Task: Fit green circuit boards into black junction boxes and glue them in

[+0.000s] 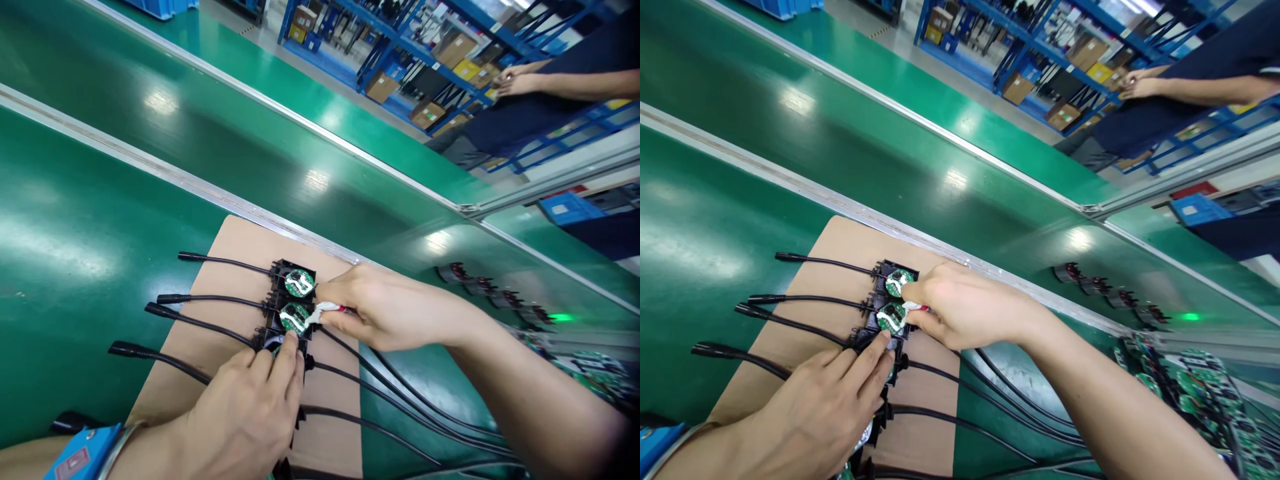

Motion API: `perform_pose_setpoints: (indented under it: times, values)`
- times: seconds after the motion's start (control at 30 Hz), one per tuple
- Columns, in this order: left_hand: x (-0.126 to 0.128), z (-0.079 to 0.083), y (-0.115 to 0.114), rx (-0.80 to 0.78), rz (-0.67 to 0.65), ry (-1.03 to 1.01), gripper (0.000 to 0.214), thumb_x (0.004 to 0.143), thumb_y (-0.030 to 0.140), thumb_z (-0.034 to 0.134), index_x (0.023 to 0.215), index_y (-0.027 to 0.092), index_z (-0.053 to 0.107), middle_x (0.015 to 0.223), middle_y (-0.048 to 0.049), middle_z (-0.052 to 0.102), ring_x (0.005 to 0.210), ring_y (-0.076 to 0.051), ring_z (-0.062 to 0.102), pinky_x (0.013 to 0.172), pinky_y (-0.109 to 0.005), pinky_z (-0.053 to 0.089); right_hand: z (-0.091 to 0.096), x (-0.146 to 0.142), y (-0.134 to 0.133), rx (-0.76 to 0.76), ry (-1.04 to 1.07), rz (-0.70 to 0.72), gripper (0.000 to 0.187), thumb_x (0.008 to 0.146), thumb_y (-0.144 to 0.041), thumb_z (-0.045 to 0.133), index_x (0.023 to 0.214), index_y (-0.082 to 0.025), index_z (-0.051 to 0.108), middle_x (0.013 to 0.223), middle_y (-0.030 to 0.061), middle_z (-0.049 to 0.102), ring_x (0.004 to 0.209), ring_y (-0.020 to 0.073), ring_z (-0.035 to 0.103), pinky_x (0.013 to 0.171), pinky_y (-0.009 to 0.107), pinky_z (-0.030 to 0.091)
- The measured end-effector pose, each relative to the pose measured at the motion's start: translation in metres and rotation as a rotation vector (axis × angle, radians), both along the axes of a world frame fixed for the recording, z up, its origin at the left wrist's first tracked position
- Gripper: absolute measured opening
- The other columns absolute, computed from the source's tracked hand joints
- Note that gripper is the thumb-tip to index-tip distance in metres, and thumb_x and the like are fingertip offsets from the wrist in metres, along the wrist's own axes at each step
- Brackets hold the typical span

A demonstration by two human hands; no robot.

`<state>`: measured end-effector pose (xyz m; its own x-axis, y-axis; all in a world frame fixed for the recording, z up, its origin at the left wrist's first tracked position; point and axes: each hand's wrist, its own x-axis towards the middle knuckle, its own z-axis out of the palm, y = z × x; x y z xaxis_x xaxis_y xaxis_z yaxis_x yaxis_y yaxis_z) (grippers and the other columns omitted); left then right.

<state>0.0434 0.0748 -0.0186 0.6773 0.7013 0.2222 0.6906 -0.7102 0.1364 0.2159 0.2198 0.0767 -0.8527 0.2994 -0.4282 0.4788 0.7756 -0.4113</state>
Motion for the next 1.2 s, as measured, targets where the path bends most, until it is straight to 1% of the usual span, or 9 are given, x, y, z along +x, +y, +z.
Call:
perform_pose_setpoints:
  times: [0.33,0.5,0.63,0.73,0.8,0.87,0.97,1.1,1.2]
  values:
    - [0.002,-0.003,-0.002,-0.021,0.026,0.007,0.043,0.088,0.024,0.043,0.125,0.009,0.057,0.129,-0.0176,0.057,0.061,-0.017,0.054,0.053,-0.032,0.039,-0.010,-0.006,0.008,0.004,0.020,0.003,0.017,0.088,-0.020,0.044,0.072,-0.019,0.048,0.061,0.0001,0.051,0.055,0.0124,0.039,0.056,0.025,0.028]
    - [0.000,0.001,0.001,-0.028,0.008,0.027,0.043,0.090,0.025,0.042,0.127,0.008,0.055,0.129,-0.0180,0.058,0.064,-0.018,0.056,0.055,-0.032,0.041,-0.011,-0.003,0.010,0.014,0.011,-0.032,0.016,0.087,-0.020,0.046,0.071,-0.018,0.048,0.060,-0.0007,0.050,0.054,0.0119,0.039,0.055,0.025,0.027]
    - [0.002,0.005,-0.008,0.018,0.018,-0.012,0.039,0.087,0.024,0.047,0.122,0.009,0.059,0.123,-0.0163,0.062,0.063,-0.018,0.058,0.053,-0.031,0.042,0.003,0.005,-0.004,0.003,0.050,-0.114,0.021,0.091,-0.024,0.045,0.071,-0.018,0.047,0.060,-0.0016,0.047,0.053,0.0113,0.038,0.055,0.025,0.026]
    - [0.005,0.003,-0.027,0.081,0.052,-0.120,0.029,0.087,0.021,0.045,0.105,0.012,0.066,0.102,-0.0126,0.070,0.051,-0.015,0.053,0.043,-0.029,0.037,0.010,0.005,-0.026,-0.059,0.109,-0.112,0.023,0.094,-0.027,0.042,0.073,-0.018,0.048,0.063,-0.0004,0.049,0.056,0.0119,0.040,0.056,0.025,0.027]
    - [0.005,0.000,-0.041,0.112,0.054,-0.145,0.024,0.085,0.018,0.046,0.098,0.013,0.067,0.093,-0.0109,0.072,0.045,-0.014,0.051,0.038,-0.028,0.033,0.008,0.000,-0.039,-0.071,0.130,-0.079,0.023,0.093,-0.026,0.042,0.071,-0.019,0.046,0.063,-0.0003,0.049,0.056,0.0123,0.039,0.055,0.026,0.027]
    - [0.003,-0.003,-0.051,0.128,0.058,-0.140,0.022,0.083,0.015,0.049,0.097,0.015,0.066,0.096,-0.0096,0.072,0.044,-0.014,0.052,0.036,-0.029,0.032,0.002,-0.006,-0.047,-0.053,0.135,-0.044,0.023,0.091,-0.024,0.042,0.069,-0.020,0.043,0.061,-0.0007,0.047,0.054,0.0126,0.037,0.054,0.026,0.027]
    - [-0.002,-0.006,-0.057,0.135,0.087,-0.144,0.026,0.080,0.013,0.049,0.101,0.015,0.065,0.104,-0.0090,0.072,0.045,-0.016,0.055,0.033,-0.030,0.033,-0.007,-0.017,-0.051,-0.029,0.116,-0.004,0.020,0.089,-0.022,0.043,0.069,-0.020,0.043,0.061,-0.0008,0.047,0.054,0.0129,0.037,0.053,0.027,0.027]
    - [-0.011,-0.004,-0.052,0.056,0.074,-0.110,0.035,0.080,0.013,0.048,0.112,0.014,0.063,0.119,-0.0108,0.066,0.054,-0.019,0.062,0.036,-0.030,0.039,-0.009,-0.027,-0.049,0.006,0.066,0.054,0.019,0.090,-0.022,0.043,0.072,-0.019,0.045,0.064,-0.0001,0.049,0.056,0.0133,0.039,0.054,0.027,0.028]
    - [-0.018,0.000,-0.047,0.006,0.002,-0.095,0.035,0.083,0.014,0.046,0.115,0.013,0.062,0.120,-0.0119,0.065,0.057,-0.020,0.064,0.038,-0.029,0.041,-0.007,-0.031,-0.048,0.016,0.022,0.072,0.020,0.092,-0.024,0.042,0.073,-0.019,0.046,0.064,0.0000,0.050,0.056,0.0135,0.039,0.054,0.027,0.027]
